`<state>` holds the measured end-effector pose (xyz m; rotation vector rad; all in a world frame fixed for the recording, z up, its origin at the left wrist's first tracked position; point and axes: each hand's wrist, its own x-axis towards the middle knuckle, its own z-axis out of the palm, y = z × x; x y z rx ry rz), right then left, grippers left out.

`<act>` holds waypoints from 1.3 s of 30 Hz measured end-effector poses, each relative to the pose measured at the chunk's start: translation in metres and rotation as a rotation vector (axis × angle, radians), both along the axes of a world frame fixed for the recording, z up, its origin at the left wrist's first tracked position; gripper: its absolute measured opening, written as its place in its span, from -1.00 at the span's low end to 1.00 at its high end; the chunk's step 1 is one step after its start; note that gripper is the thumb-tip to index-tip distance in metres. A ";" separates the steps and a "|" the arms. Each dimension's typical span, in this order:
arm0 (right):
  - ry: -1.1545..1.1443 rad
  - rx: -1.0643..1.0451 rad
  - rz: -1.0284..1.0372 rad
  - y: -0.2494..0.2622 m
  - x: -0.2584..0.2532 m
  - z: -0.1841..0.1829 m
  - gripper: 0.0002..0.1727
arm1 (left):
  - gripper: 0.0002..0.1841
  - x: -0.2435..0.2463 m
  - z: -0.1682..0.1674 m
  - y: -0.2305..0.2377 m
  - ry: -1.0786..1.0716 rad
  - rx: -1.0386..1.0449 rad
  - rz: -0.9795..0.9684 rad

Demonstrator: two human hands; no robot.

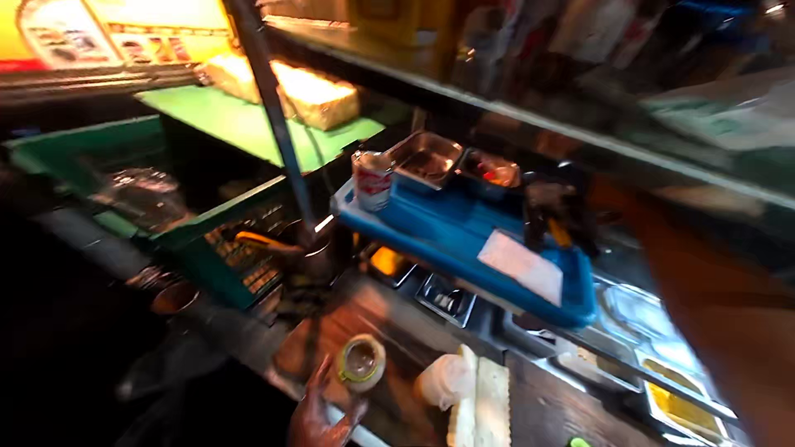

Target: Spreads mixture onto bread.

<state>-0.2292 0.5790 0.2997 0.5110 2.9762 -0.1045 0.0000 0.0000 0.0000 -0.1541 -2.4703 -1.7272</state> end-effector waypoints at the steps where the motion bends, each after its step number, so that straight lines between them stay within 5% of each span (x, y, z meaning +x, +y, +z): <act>1: -0.099 0.016 -0.075 -0.034 0.017 0.019 -0.59 | 0.27 -0.007 0.003 0.001 0.022 -0.037 0.010; 3: -0.116 0.061 -0.210 -0.065 0.056 0.044 -0.59 | 0.33 -0.023 0.010 0.005 0.108 -0.083 -0.017; 6: 0.251 -0.022 -0.142 -0.068 0.140 0.040 -0.62 | 0.40 -0.045 0.008 0.009 0.166 0.005 -0.162; 10: 0.496 -0.635 -0.054 -0.152 0.268 0.007 -0.62 | 0.26 -0.058 0.007 0.020 0.172 0.120 -0.222; 14: 0.389 -0.773 0.168 -0.229 0.348 -0.037 -0.59 | 0.18 -0.045 0.029 0.023 0.157 0.006 -0.193; 17: 0.360 -0.653 0.310 -0.252 0.365 -0.045 -0.61 | 0.13 -0.022 0.073 0.022 0.213 -0.197 -0.228; 24: 0.403 0.150 0.873 -0.263 0.362 -0.003 -0.65 | 0.09 0.037 0.154 0.016 0.217 -0.517 -0.441; 31: 0.314 0.371 1.123 -0.286 0.398 0.039 -0.75 | 0.14 0.103 0.196 0.022 0.001 -0.537 -0.607; 39: 0.213 0.495 1.227 -0.300 0.442 0.060 -0.80 | 0.13 0.162 0.200 0.030 -0.052 -0.511 -0.643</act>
